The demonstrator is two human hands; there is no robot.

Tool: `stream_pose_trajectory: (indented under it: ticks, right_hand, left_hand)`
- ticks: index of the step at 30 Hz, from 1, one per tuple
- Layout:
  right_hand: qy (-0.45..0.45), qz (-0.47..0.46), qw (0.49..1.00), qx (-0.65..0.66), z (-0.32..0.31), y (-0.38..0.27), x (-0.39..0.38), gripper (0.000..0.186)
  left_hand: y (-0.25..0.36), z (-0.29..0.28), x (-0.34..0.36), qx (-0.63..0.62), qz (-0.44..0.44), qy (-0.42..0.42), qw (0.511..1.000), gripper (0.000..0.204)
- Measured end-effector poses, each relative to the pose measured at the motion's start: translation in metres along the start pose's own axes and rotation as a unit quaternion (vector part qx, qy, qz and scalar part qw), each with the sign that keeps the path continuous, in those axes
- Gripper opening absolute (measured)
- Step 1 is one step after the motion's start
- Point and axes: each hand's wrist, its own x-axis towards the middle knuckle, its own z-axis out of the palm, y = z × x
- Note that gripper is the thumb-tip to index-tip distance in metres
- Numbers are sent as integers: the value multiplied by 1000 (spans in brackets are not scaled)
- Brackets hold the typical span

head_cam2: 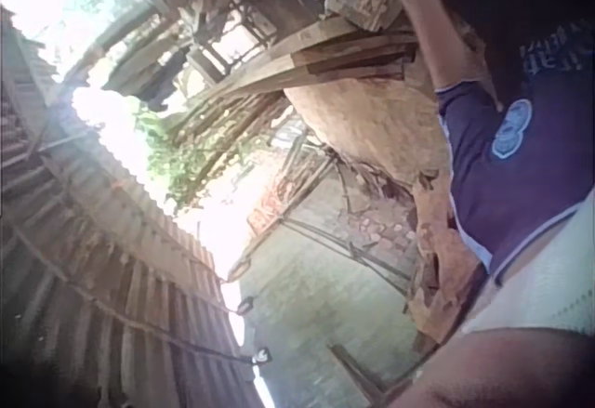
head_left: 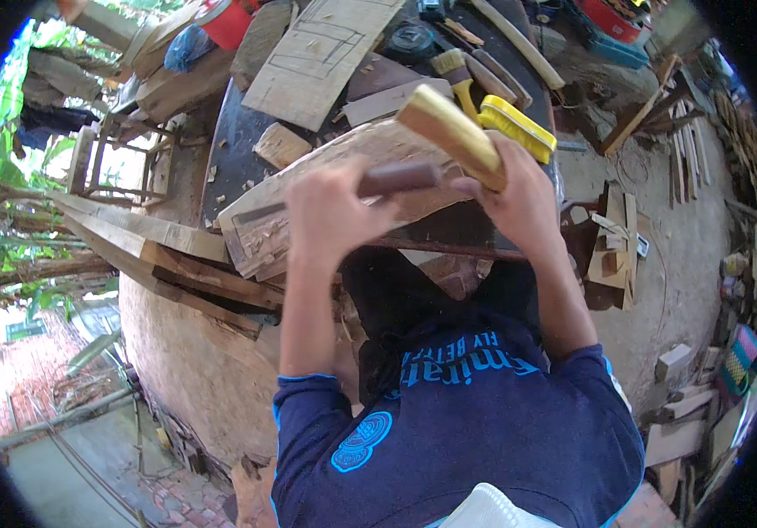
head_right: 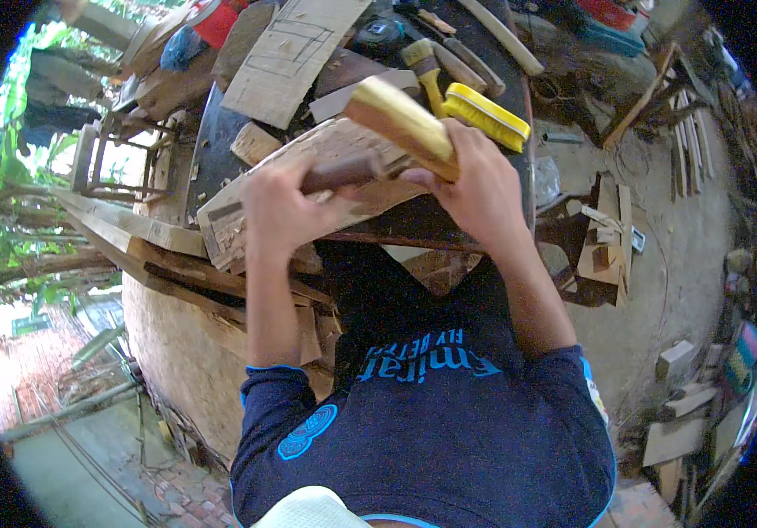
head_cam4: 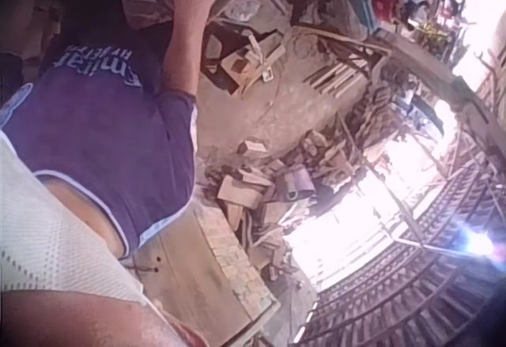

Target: The recorder uses a chisel and mallet to carve a groove into a piece of wood, then cleans it with a brush, sands it, and measures it with a tape measure.

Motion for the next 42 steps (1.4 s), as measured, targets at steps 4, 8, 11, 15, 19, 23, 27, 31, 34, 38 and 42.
stream_pose_trajectory:
  ticks: [4,8,11,15,19,23,27,31,34,38,42]
  right_hand:
    - [-12,15,1000,-2,9,3,4,65]
    - [36,27,999,-11,4,7,18,67]
    - [73,52,996,-12,-7,15,34,66]
    - [68,128,986,-77,-15,40,52,69]
    - [65,182,976,-101,-15,71,62,64]
    - [68,203,972,-96,-9,92,81,63]
    - [104,167,977,-80,12,111,105,61]
    - [60,159,985,-5,27,116,113,59]
    - [78,137,987,3,34,128,102,55]
    - [190,85,968,-143,15,65,68,50]
    - [112,39,987,-110,26,23,21,37]
  left_hand:
    - [-46,-12,23,72,23,57,996,52]
    - [-79,4,52,152,-75,64,983,48]
    - [-105,19,71,199,-124,29,972,42]
    - [-133,34,83,249,-67,19,966,44]
    - [-131,33,90,213,-79,-3,974,44]
    - [-136,34,89,188,-81,21,979,47]
    - [-136,29,75,119,-93,31,988,50]
    - [-143,21,30,107,-125,94,982,52]
    - [-111,8,-11,45,-155,228,960,51]
    - [-106,16,-84,-36,-174,320,931,41]
    - [-108,31,-136,44,-183,333,924,39]
